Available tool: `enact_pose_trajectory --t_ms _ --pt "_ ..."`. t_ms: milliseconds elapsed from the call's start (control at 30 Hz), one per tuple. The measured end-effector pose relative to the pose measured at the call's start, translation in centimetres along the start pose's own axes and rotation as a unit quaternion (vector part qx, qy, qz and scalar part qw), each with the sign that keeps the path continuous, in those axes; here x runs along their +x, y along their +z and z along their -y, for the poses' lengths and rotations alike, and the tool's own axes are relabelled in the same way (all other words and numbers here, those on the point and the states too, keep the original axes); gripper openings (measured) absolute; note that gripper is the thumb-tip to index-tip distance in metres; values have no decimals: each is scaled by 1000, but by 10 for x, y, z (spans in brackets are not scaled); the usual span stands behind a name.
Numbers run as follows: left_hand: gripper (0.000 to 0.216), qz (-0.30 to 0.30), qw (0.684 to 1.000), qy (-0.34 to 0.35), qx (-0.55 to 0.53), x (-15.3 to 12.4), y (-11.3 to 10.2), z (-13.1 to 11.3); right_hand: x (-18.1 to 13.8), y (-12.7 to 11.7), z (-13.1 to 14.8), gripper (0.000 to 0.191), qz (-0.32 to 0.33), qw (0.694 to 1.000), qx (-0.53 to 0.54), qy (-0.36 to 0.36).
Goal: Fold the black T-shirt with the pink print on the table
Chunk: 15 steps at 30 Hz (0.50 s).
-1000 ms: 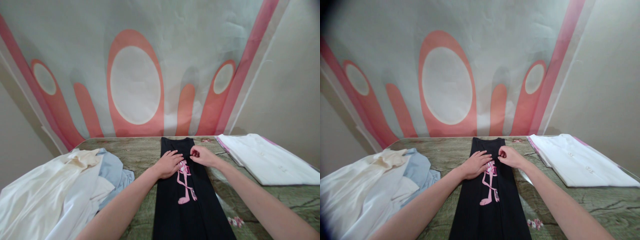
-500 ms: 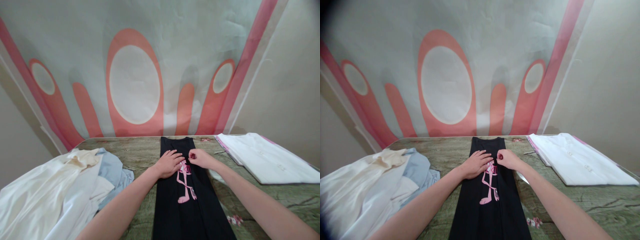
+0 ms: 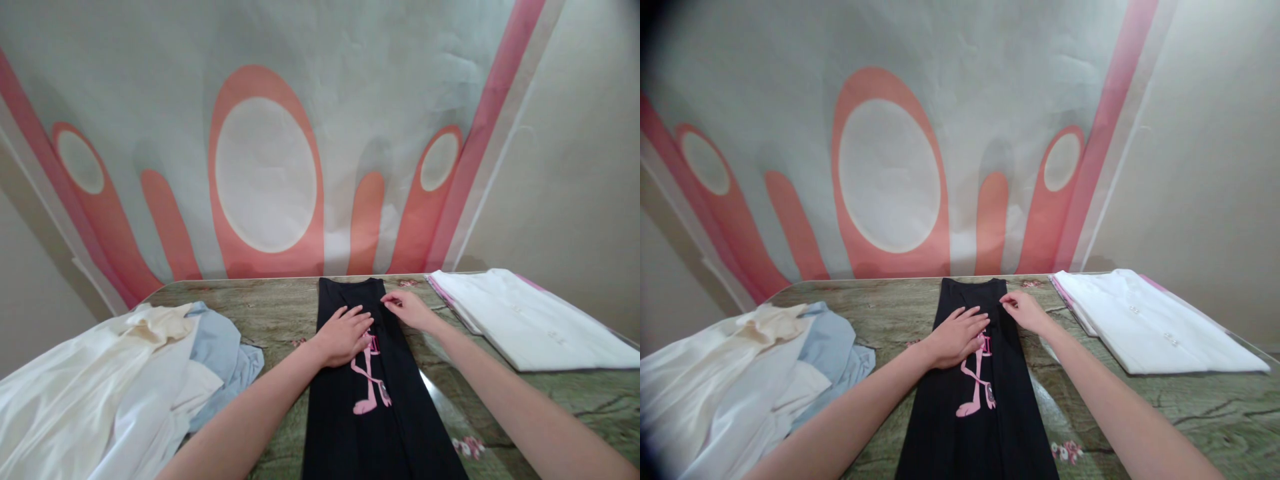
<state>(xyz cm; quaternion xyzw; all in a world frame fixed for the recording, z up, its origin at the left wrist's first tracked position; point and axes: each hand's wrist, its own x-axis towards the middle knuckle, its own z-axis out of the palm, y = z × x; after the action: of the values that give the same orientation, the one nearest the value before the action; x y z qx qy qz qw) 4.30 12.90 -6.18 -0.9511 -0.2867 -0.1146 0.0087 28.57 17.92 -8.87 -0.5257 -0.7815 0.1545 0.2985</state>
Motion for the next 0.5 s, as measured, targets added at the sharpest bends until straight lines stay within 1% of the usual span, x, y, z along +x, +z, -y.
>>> enact_pose_trajectory --t_ms 33,67,100,167,267,367,500 --pt "44 3 1000 0 5 0 1 0 0 3 -2 25 -25 999 -24 -11" --pt "44 4 1000 -3 8 0 1 -1 0 7 -4 27 -35 998 -48 -25" --pt "44 3 1000 -6 11 1 1 -1 -1 12 -4 29 -31 996 -73 -36" --pt "43 -1 1000 -9 16 1 1 -1 -3 19 -3 36 -6 991 -123 -44" --pt "41 -9 1000 -14 24 3 2 -1 -6 26 -2 42 34 982 -184 -21" --pt "40 -17 999 -19 37 4 5 -4 -8 28 -3 44 45 977 -207 -5" --pt "41 -29 998 -25 51 4 8 -7 -7 29 -7 47 19 978 -208 4"
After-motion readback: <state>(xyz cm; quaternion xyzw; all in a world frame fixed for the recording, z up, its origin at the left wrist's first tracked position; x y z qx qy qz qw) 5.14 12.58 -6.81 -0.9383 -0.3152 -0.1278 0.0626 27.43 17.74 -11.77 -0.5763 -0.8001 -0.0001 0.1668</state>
